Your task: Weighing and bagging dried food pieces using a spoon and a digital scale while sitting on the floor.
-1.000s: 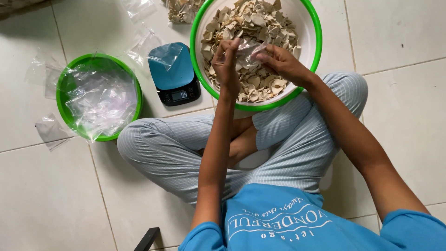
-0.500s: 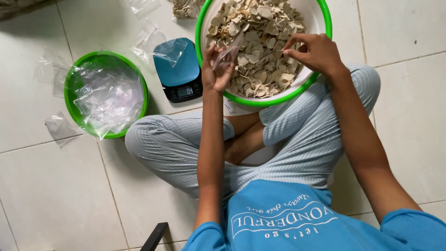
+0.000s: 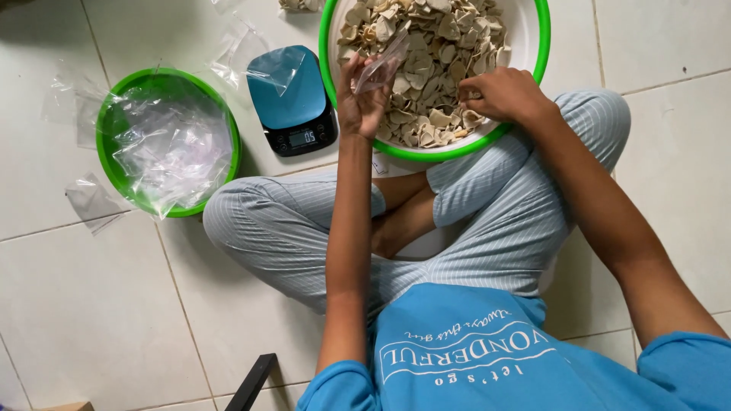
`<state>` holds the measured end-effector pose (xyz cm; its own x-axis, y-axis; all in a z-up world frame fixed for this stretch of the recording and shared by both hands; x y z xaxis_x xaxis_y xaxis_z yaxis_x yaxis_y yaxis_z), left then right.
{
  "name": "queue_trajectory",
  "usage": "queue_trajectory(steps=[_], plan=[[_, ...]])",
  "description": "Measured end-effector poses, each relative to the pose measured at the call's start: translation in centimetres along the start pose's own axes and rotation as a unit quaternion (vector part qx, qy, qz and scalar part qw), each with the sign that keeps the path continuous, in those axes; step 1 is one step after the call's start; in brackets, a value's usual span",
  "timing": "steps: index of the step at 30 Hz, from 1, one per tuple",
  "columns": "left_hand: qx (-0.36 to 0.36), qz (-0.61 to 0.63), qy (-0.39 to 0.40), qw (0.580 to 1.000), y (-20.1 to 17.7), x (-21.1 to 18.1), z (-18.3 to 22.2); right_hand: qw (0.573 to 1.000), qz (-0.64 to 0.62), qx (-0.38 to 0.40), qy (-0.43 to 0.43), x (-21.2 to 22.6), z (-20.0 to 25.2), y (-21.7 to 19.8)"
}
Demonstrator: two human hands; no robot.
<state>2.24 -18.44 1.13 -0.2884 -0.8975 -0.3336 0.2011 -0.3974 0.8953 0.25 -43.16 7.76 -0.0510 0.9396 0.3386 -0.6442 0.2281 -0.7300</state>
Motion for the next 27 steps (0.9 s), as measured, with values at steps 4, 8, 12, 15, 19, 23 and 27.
queue_trajectory(steps=[4, 8, 12, 15, 19, 23, 27], plan=[[0.036, 0.003, 0.011, 0.999, 0.9, -0.1, 0.6, 0.998, -0.047, 0.050, -0.009, -0.7, -0.4, 0.6], [0.043, 0.014, 0.024, 0.999, 0.5, -0.1, 0.2, 0.980, -0.148, 0.119, -0.050, -0.3, -0.9, 1.1], [0.068, 0.005, 0.043, 0.997, 0.8, -0.1, 0.6, 0.953, -0.263, 0.151, -0.003, 0.3, -0.5, 1.2], [0.073, -0.016, 0.056, 0.996, 1.0, -0.2, 0.7, 0.909, -0.371, 0.186, -0.029, 0.5, -0.1, 0.3], [0.084, -0.020, 0.065, 0.994, 0.9, -0.3, 0.6, 0.895, -0.402, 0.190, -0.036, 1.1, 0.6, -1.2], [0.084, -0.021, 0.065, 0.994, 0.6, -0.2, 0.5, 0.890, -0.414, 0.186, -0.041, 0.6, 0.4, -1.7], [0.074, -0.006, 0.059, 0.995, 1.2, -0.4, 0.8, 0.913, -0.381, 0.147, -0.011, 0.0, 0.7, -3.1]])
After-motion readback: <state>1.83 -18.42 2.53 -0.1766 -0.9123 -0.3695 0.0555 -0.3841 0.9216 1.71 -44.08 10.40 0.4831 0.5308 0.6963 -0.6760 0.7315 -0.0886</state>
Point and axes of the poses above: each hand's wrist, its own z-axis away from the middle knuckle, its own y-axis out of the palm, x = y × z, the point moved 4 cm from there along -z, towards the middle knuckle, and after that the axes turned 15 degrees about -z, right-handed, at the moved point
